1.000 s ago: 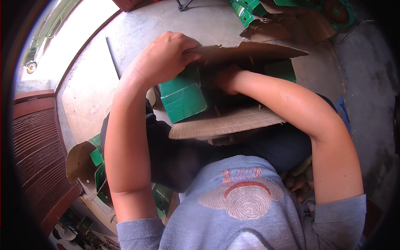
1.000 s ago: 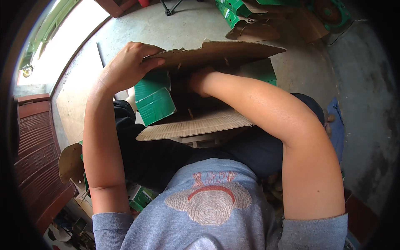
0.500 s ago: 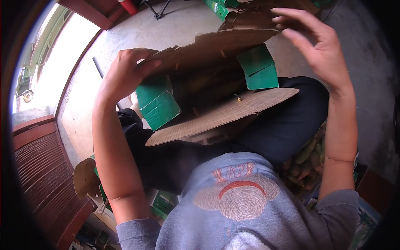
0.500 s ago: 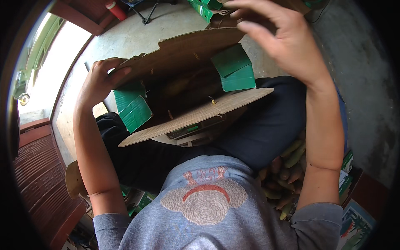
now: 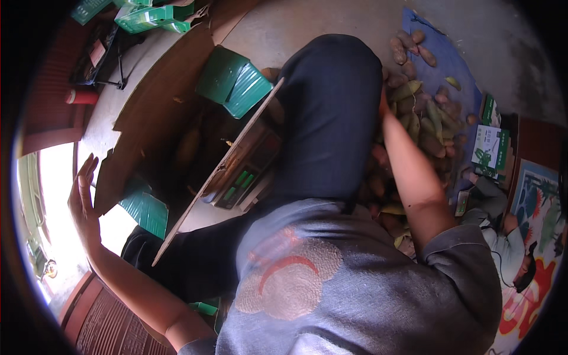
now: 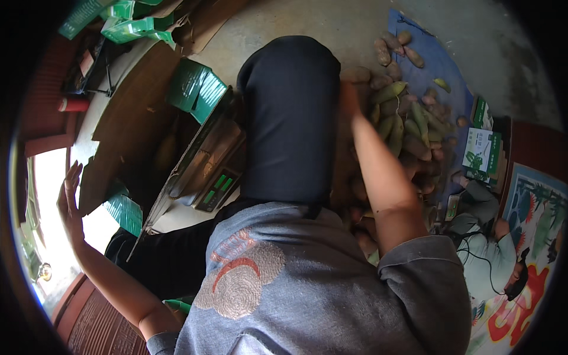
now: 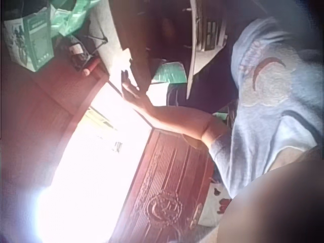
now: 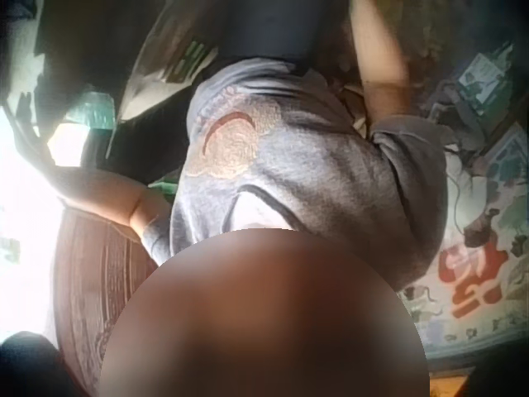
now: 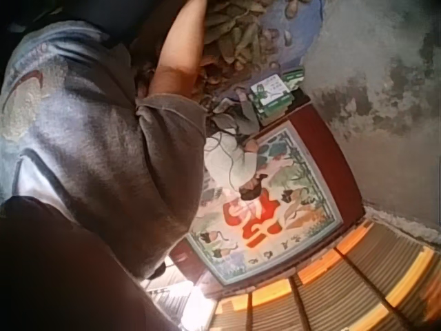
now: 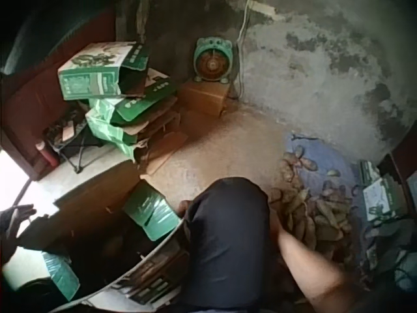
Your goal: Picking sweet potatoes from a pile on the floor and placing them into cardboard boxes for shipping.
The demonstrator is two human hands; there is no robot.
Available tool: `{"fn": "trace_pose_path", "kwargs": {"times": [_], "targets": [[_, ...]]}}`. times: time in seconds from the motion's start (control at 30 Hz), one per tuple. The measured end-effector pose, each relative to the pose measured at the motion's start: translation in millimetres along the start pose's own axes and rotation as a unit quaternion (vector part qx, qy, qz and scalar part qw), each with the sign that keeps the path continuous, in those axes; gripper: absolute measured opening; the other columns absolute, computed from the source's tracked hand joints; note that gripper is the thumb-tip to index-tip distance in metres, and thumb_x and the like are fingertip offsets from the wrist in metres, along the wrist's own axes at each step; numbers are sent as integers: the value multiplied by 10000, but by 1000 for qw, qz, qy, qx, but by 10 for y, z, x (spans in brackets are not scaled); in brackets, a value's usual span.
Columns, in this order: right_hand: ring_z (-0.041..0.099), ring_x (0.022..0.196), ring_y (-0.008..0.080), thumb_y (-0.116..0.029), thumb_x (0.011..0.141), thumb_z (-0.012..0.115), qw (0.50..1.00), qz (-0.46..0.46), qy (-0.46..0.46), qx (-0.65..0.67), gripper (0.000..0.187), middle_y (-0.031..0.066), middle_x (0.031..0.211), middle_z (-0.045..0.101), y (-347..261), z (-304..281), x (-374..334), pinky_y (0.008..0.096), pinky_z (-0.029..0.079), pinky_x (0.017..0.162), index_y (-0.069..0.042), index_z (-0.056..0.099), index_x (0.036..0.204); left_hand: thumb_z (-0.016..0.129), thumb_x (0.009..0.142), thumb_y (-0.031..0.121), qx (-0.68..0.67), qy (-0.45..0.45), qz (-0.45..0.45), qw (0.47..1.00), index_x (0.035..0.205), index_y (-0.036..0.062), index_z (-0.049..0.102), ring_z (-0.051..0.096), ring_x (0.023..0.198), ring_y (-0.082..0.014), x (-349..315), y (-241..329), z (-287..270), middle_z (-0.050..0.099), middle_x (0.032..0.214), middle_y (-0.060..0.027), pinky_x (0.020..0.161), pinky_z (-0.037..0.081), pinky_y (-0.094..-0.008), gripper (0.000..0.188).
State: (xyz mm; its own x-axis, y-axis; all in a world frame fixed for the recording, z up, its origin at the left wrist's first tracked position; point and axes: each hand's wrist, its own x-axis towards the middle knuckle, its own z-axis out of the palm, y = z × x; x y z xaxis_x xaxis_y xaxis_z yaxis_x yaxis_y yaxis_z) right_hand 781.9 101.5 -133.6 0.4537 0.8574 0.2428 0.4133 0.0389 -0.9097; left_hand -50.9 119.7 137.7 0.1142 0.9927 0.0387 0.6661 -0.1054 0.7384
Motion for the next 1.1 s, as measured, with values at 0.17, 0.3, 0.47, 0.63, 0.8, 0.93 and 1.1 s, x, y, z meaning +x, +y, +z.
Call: {"fn": "trace_pose_path", "kwargs": {"times": [0.17,0.3,0.47,0.63,0.8,0.93,1.1], "targets": [[611,1122,425,-165,882,599,883,70,-369,-281,340,270,1129,655,-163,609,-1581,473,482,966,19,638,1165,308,1062,531,53,12,-55,997,1379,5,568,528,1333,-306,-337,146,-294,584,1389,-193,1142,373,-491,667],[596,1158,417,-177,860,623,798,194,-467,-329,366,272,1167,644,52,599,-1922,472,474,992,22,635,1167,267,1050,577,41,32,-75,996,1377,7,571,518,1342,-319,-320,208,-215,584,1388,-194,1152,358,-501,724],[563,1185,424,-157,808,667,863,184,-258,-394,480,235,1281,583,711,338,-1288,486,468,1016,-28,577,1262,246,1049,587,6,42,-98,994,1401,10,547,508,1349,-323,-128,155,-56,579,1391,-194,1167,339,-504,741],[470,1278,403,-136,800,662,850,198,-236,-427,596,177,1433,451,66,1017,-841,493,459,1033,-61,473,1361,247,1050,586,37,65,-126,989,1415,13,532,491,1365,-314,-384,176,-404,560,1416,-188,1180,323,-493,737],[249,1493,330,-170,856,613,788,141,-282,-529,752,138,1604,280,114,895,-564,467,315,1169,-107,290,1533,259,1058,565,23,61,-135,989,1420,8,522,478,1376,-303,-251,140,-302,546,1431,-183,1191,314,-476,715],[127,1542,297,-171,866,605,737,65,-298,-604,799,127,1656,169,353,702,-541,463,240,1207,-115,230,1570,272,1060,559,21,67,-154,986,1422,9,521,476,1378,-303,-192,147,-228,547,1431,-178,1192,315,-472,704],[394,1416,323,-152,883,580,723,35,-349,-595,599,132,1435,517,317,721,-536,466,291,1177,-111,427,1461,280,1056,567,41,72,-160,984,1421,12,523,479,1376,-305,-224,228,-257,546,1435,-171,1191,313,-477,707]]}}
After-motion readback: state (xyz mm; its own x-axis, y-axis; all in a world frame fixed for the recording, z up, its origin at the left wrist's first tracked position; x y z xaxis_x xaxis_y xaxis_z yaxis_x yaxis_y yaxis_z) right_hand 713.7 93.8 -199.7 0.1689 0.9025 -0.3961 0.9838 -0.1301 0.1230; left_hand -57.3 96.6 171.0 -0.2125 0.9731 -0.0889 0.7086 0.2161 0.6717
